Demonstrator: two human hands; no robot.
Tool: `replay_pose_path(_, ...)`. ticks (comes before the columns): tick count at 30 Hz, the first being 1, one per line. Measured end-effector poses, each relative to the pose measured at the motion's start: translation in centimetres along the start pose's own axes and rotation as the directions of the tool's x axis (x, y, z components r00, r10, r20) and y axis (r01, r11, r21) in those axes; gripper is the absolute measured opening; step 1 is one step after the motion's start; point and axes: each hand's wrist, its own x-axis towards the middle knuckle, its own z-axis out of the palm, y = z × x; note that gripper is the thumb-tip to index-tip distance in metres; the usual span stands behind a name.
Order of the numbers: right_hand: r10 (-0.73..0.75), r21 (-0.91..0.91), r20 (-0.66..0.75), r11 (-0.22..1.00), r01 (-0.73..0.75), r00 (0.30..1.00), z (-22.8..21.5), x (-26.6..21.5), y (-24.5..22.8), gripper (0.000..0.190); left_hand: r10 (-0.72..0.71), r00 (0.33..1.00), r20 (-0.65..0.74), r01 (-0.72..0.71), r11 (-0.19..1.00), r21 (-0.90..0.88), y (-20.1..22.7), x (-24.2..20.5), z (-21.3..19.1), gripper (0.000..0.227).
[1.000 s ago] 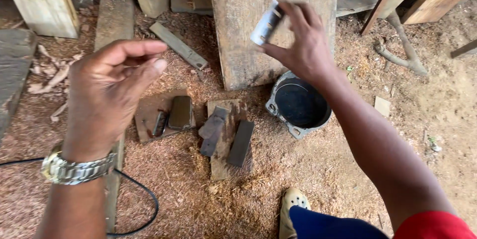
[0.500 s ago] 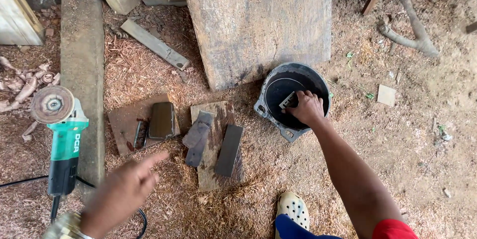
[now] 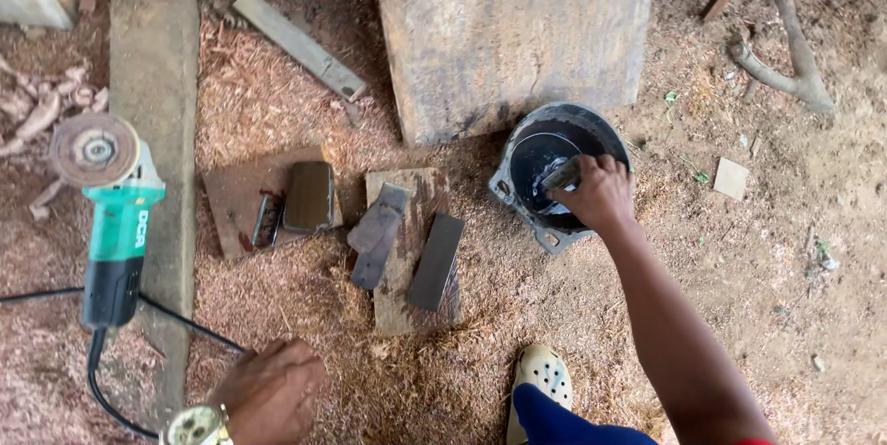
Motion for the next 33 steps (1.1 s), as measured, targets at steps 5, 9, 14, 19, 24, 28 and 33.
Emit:
replay_pose_path(5, -0.111, 0.108, -0.09, 0.987, 0.12, 0.99, -4.0, -6.6, -3.9, 0.103, -0.033, 0.999, -0.035, 0.037, 0.993, 0.117, -2.3, 1.5, 1.7, 0.035)
replay_pose_path(9, -0.236, 0.254, -0.033, 0.938, 0.237, 0.971, -1.5, -12.0, -8.6, 0.101, -0.075, 0.995, 0.072, 0.065, 0.99, 0.129, -2.5, 2.3, 3.9, 0.042)
replay_pose_path(14, -0.261, 0.21, 0.167, 0.952, 0.225, 0.951, 0.0, -14.3, -14.5, 0.103, -0.03, 0.997, 0.075, 0.025, 0.998, 0.065, -3.7, 4.0, 9.1, 0.04)
replay_pose_path(19, -0.34, 0.154, 0.197, 0.937, 0.313, 0.92, 2.7, -13.8, -15.1, 0.108, -0.025, 0.996, 0.08, 0.024, 1.0, 0.014, -4.2, 4.1, 11.1, 0.038)
replay_pose_path(24, -0.316, 0.144, 0.242, 0.947, 0.288, 0.917, 1.0, -13.5, -16.6, 0.112, -0.028, 0.994, 0.102, 0.024, 0.999, 0.038, -3.9, 4.6, 11.1, 0.029)
replay_pose_path(28, -0.317, 0.149, 0.259, 0.946, 0.286, 0.913, 2.7, -12.7, -15.5, 0.11, -0.018, 0.995, 0.094, 0.015, 0.999, 0.032, -3.4, 4.7, 9.9, 0.026)
replay_pose_path(33, -0.336, 0.18, 0.269, 0.938, 0.296, 0.902, 0.9, -13.2, -16.5, 0.104, -0.011, 0.998, 0.055, 0.01, 1.0, 0.002, -3.5, 4.9, 9.7, 0.022)
